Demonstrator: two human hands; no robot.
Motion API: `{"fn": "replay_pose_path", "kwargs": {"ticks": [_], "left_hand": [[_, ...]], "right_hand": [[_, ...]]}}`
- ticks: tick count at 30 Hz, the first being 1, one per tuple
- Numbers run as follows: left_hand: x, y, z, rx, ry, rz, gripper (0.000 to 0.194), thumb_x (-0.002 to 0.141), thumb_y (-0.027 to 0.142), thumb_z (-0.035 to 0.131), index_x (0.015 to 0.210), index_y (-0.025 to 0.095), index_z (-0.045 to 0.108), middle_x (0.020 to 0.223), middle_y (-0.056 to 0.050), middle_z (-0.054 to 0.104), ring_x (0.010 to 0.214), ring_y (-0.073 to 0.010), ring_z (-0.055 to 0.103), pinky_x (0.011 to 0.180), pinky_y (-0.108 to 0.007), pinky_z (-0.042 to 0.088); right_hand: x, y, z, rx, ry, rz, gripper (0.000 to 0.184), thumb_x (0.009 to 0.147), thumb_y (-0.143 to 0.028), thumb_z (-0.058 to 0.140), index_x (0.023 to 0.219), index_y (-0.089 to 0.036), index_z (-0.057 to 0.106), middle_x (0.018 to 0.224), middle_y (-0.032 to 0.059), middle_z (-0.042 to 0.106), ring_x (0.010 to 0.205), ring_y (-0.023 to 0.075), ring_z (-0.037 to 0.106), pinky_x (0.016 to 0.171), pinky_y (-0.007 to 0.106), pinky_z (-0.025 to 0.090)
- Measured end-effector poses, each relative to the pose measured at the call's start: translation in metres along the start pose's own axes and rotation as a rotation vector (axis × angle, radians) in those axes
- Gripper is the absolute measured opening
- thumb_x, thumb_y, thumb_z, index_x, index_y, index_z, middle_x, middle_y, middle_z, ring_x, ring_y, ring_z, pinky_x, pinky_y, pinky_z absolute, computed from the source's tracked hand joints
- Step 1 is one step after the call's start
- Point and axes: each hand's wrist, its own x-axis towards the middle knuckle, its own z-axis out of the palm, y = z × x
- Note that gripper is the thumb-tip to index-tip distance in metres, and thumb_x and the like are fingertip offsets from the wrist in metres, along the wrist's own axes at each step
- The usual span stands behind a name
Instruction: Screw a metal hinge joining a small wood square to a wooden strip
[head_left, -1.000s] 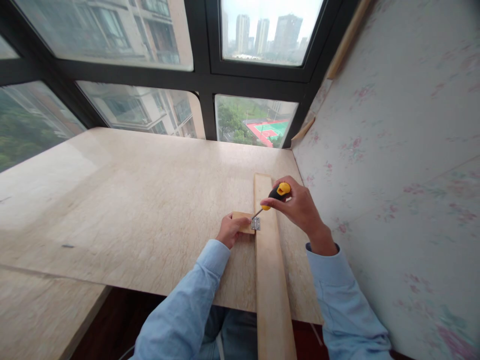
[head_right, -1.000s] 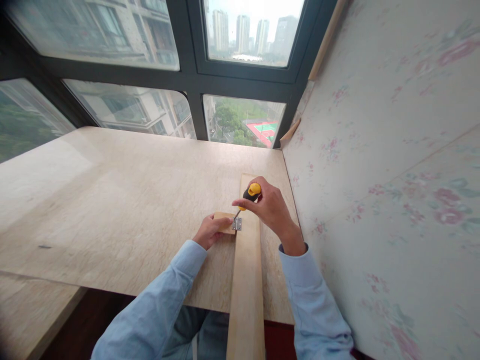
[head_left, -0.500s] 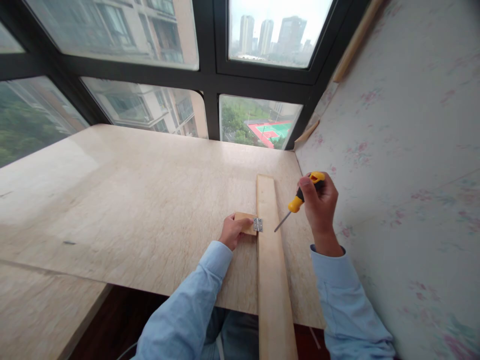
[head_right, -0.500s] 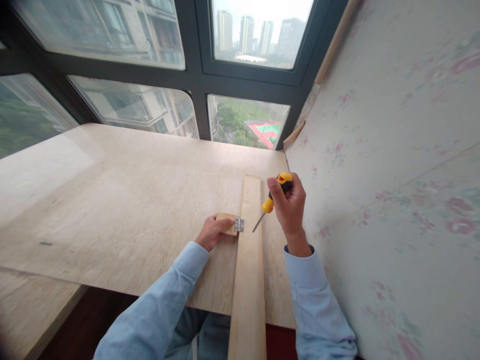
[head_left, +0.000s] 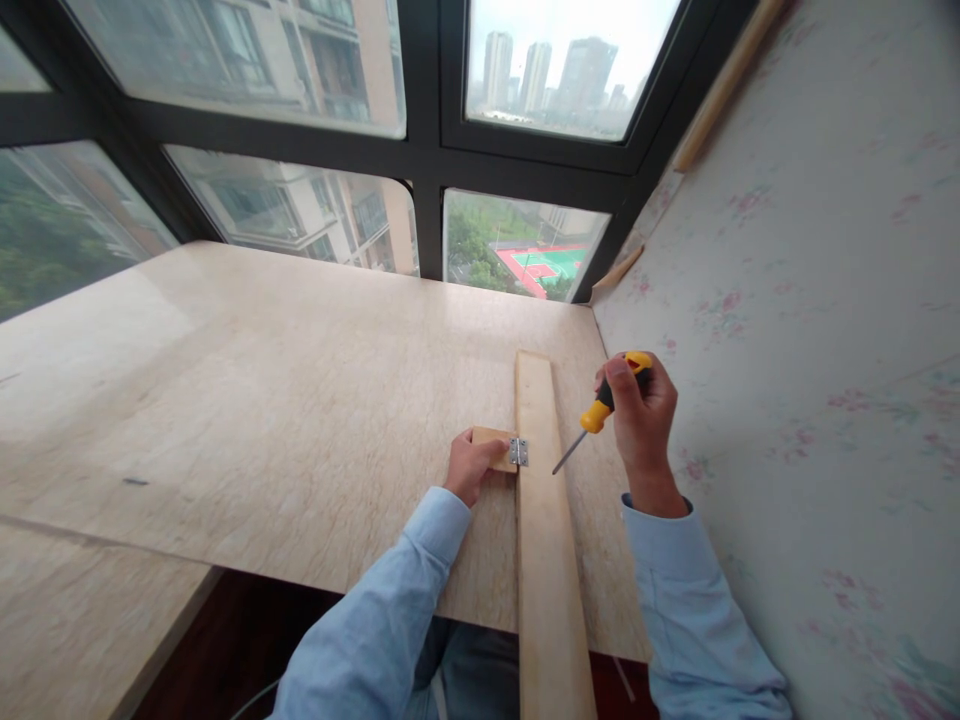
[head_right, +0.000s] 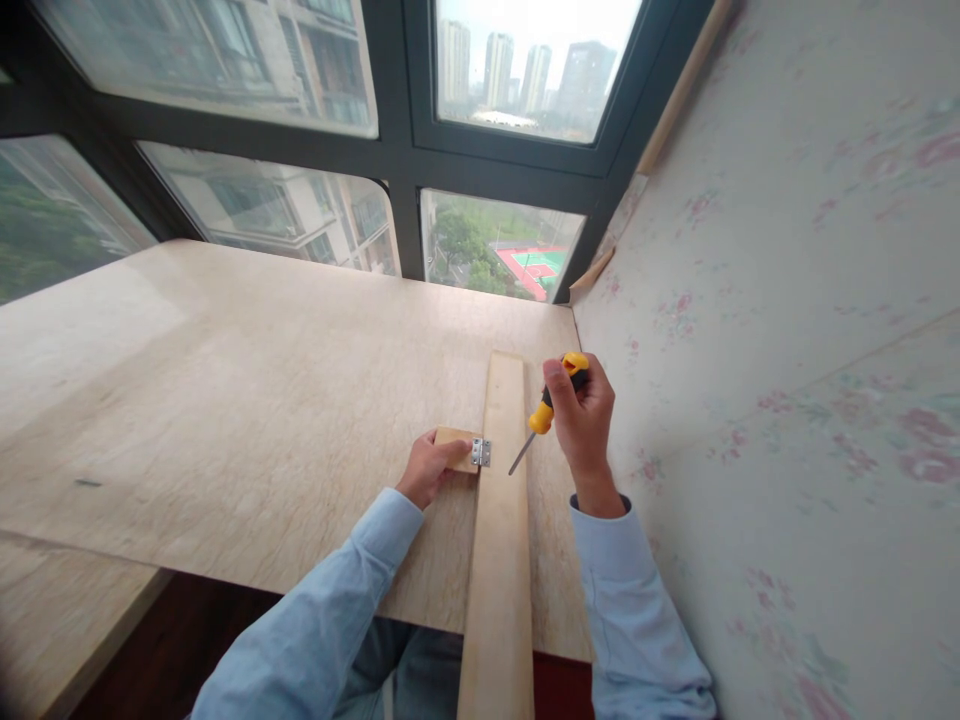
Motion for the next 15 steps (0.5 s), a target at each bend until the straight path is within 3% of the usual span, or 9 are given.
{"fn": "replay_pose_path", "kwargs": {"ticks": [9,15], "left_hand": [[0.001,-0.002,-0.005,-0.044,-0.062,-0.002,0.043,0.049,0.019,0.085,0.085,0.009,0.065,0.084,-0.012,0.071,0.069,-0.0213,0.067,0.059,-0.033,0.056],[0.003,-0.004,-0.006,-0.033,-0.074,0.002,0.047,0.047,0.019,0.086,0.087,0.008,0.064,0.086,-0.013,0.072,0.07,-0.0215,0.067,0.06,-0.033,0.056]], "right_hand": [[-0.008,0.003,-0.002,-0.034,0.026,0.044,0.036,0.086,-0.051,0.068,0.079,-0.019,0.053,0.065,-0.0023,0.056,0.057,0.0108,0.052,0.055,0.023,0.045],[-0.023,0.005,-0.012,-0.034,0.122,0.076,0.038,0.086,-0.053,0.068,0.078,-0.018,0.053,0.066,-0.0018,0.055,0.058,0.0106,0.052,0.058,0.023,0.045]]}}
